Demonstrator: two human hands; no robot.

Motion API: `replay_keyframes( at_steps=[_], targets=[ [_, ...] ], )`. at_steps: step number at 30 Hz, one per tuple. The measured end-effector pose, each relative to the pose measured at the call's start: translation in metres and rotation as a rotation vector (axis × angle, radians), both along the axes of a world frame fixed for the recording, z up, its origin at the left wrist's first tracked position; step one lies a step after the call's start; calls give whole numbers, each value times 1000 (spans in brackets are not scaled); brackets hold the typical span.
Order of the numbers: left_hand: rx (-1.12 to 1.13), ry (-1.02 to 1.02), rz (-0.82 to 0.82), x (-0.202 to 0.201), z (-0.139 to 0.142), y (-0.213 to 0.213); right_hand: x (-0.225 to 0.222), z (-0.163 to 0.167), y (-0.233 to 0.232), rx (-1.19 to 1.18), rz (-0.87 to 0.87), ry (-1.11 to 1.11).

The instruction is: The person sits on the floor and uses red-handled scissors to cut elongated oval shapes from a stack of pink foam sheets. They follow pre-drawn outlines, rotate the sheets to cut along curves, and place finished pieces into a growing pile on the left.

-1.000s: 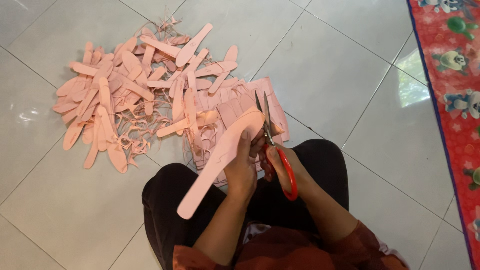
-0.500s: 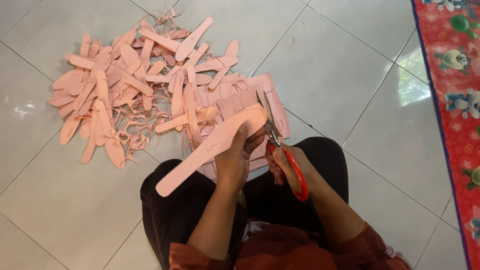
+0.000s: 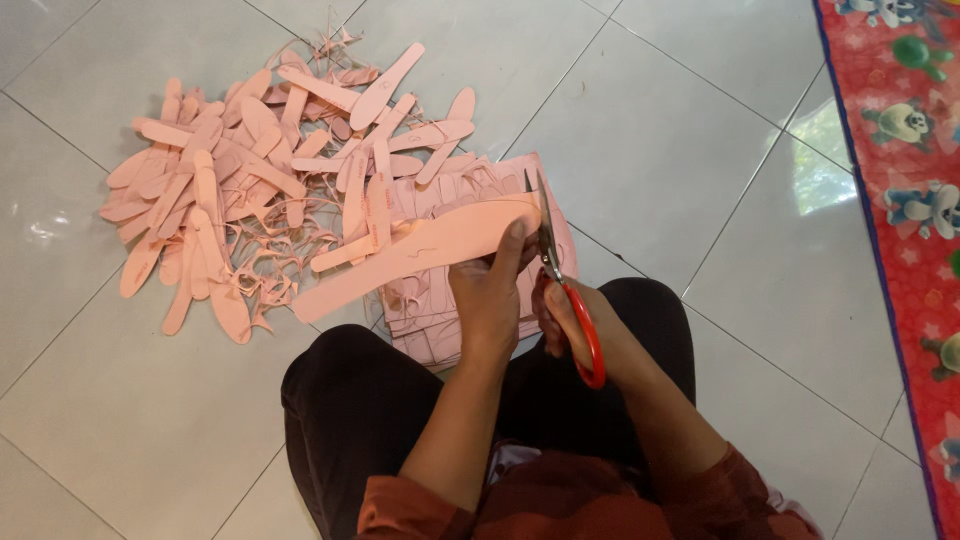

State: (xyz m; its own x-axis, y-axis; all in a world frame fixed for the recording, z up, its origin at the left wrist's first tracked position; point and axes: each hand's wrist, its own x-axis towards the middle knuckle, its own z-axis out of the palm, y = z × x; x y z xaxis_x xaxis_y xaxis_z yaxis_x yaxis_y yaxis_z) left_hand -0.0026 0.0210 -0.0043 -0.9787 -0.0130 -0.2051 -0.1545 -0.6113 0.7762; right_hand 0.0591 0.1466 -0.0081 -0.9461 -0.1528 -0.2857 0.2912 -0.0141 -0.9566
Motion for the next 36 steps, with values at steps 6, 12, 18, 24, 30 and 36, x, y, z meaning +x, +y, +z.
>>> replay_keyframes(
  at_steps=[6,12,18,24,30,36],
  targets=[
    [-61,42,-68,-4,0,6,-13,-1,14,19,52,32],
    [-45,51,-74,0,-6,5,-6,-1,13,-32,4,-37],
    [-6,33,-93,-1,-9,3,-3,2,9,60,-20,-25],
    [25,27,-107,0,-8,-1,0,7,11,94,-2,-32],
    [-101,-6,-94,3,1,-11,7,7,11,9,44,-35],
    [-35,71,-30,14,11,-19,12,7,5,58,137,15]
  ],
)
